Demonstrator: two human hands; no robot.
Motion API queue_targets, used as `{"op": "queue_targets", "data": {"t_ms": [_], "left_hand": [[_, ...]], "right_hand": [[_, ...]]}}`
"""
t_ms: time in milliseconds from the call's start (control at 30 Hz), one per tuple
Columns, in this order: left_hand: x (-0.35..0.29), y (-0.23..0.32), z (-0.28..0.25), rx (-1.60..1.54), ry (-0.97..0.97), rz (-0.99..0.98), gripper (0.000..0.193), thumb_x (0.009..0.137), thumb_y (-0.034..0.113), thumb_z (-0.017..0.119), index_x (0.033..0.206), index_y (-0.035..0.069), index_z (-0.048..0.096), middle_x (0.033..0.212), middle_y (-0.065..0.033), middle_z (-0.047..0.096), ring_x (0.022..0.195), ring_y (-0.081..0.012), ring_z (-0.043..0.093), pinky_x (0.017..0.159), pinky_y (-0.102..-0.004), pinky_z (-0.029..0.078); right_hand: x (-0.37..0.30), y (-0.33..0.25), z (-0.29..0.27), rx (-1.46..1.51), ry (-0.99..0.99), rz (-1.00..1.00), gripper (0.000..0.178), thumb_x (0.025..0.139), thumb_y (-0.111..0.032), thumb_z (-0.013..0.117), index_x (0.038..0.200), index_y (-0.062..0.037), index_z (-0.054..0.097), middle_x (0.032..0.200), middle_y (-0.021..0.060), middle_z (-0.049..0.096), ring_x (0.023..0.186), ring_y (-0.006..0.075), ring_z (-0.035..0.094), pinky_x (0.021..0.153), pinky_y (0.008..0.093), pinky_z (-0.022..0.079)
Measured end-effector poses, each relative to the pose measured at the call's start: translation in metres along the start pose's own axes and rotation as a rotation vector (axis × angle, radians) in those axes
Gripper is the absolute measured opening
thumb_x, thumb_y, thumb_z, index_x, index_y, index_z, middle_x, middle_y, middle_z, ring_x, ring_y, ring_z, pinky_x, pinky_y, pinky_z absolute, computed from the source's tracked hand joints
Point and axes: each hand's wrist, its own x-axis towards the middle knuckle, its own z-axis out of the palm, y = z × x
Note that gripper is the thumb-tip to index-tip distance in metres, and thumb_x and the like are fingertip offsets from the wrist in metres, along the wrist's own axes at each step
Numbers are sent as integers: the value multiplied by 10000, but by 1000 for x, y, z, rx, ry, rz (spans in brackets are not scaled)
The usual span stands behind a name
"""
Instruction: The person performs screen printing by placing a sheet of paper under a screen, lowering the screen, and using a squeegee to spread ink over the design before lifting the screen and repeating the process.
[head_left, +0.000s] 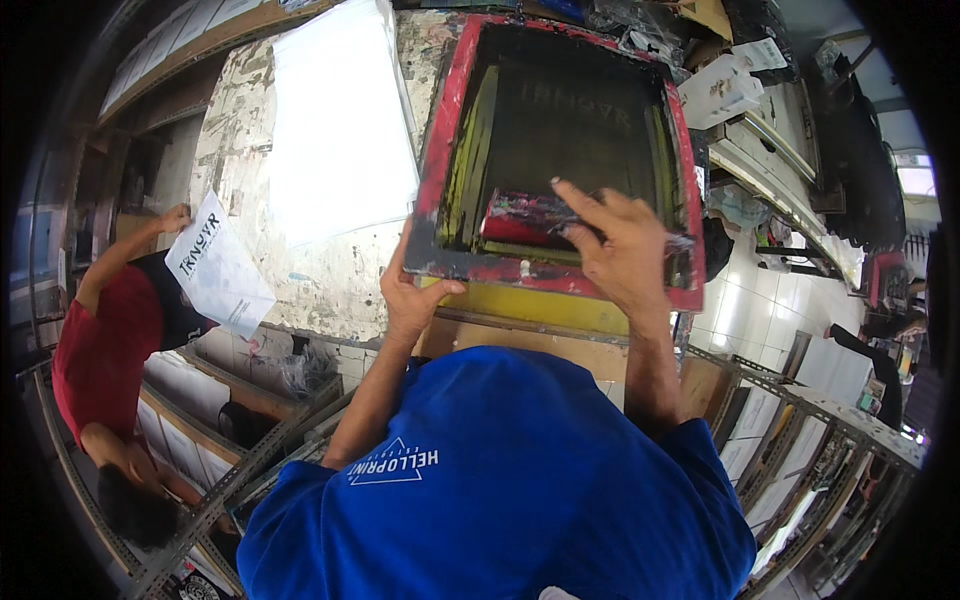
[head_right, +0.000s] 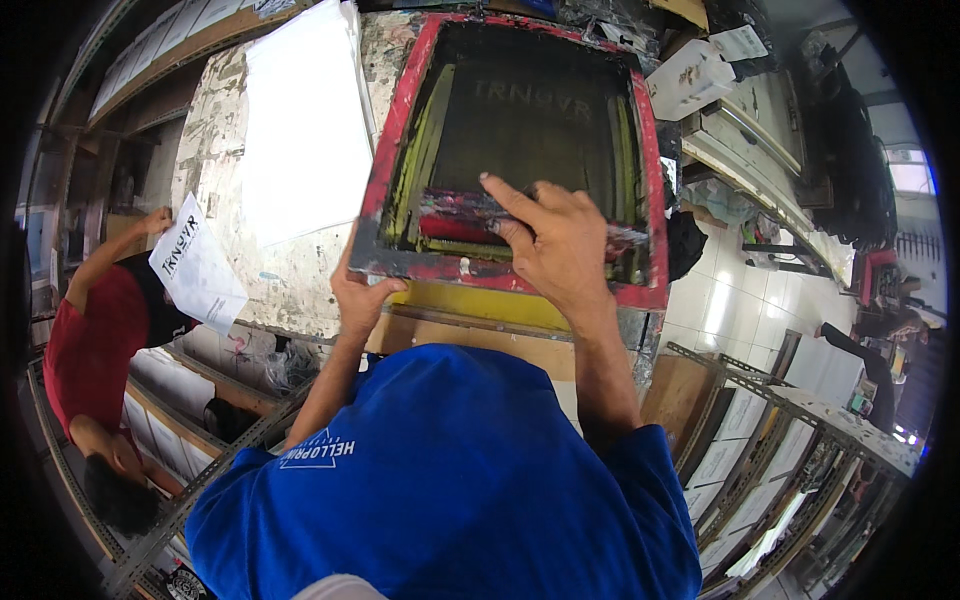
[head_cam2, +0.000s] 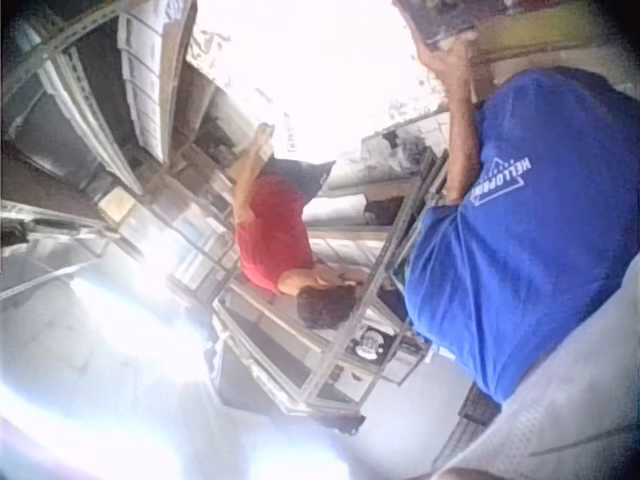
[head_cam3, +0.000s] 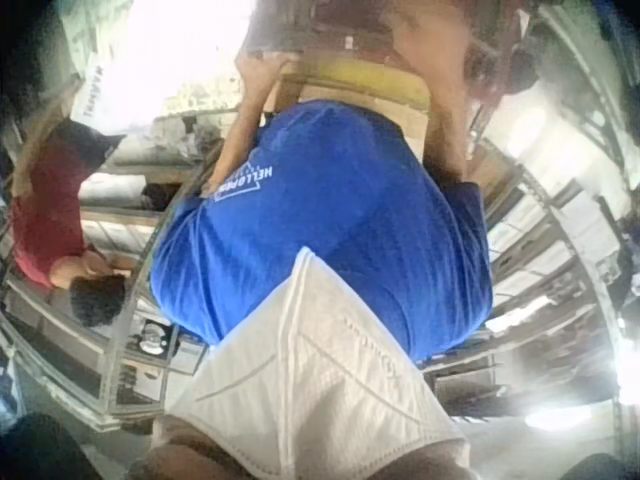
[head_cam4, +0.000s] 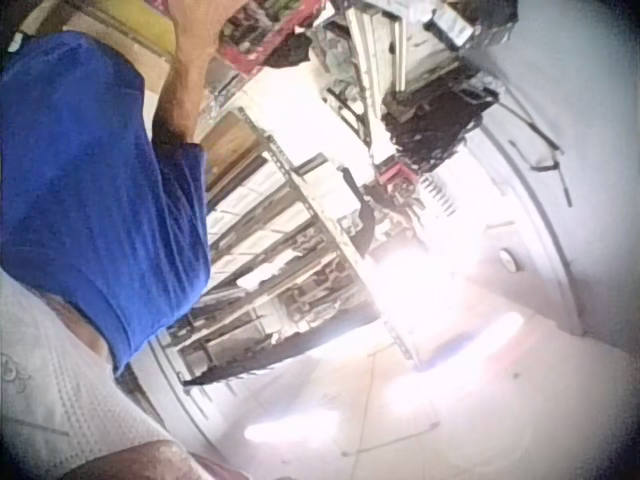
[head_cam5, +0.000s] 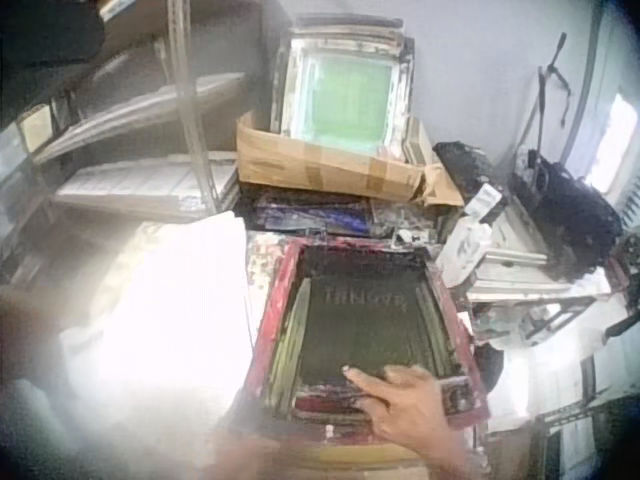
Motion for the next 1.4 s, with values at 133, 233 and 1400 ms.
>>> {"op": "queue_targets", "data": {"t_ms": [133,233,1400], "left_hand": [[-4,-53,-22,457,-11,226,1116,546,174,989,1508,-21,458,1492,-182,525,1327,-321,522,1135,-443,409],[-4,-54,-21,795,9,337,1046,516,272,977,1440,27,553,1540,-211,458,1396,-394,407,1155,-499,316],[-9,-56,-31,898,-9,301,1026,614,469,911,1461,19,548,1530,-239,428,1372,-396,399,1129,-505,330]], "right_hand": [[-30,35,63,17,-135,22,609,736,-164,817,1330,-224,700,884,152,661,794,327,620,785,429,467],[-48,41,88,-105,-220,-2,759,699,-127,794,1426,-244,611,1000,118,614,972,302,586,911,458,392],[258,251,144,-121,93,-126,616,745,-91,806,1332,-242,699,1166,116,757,1041,283,711,950,375,508]]}}
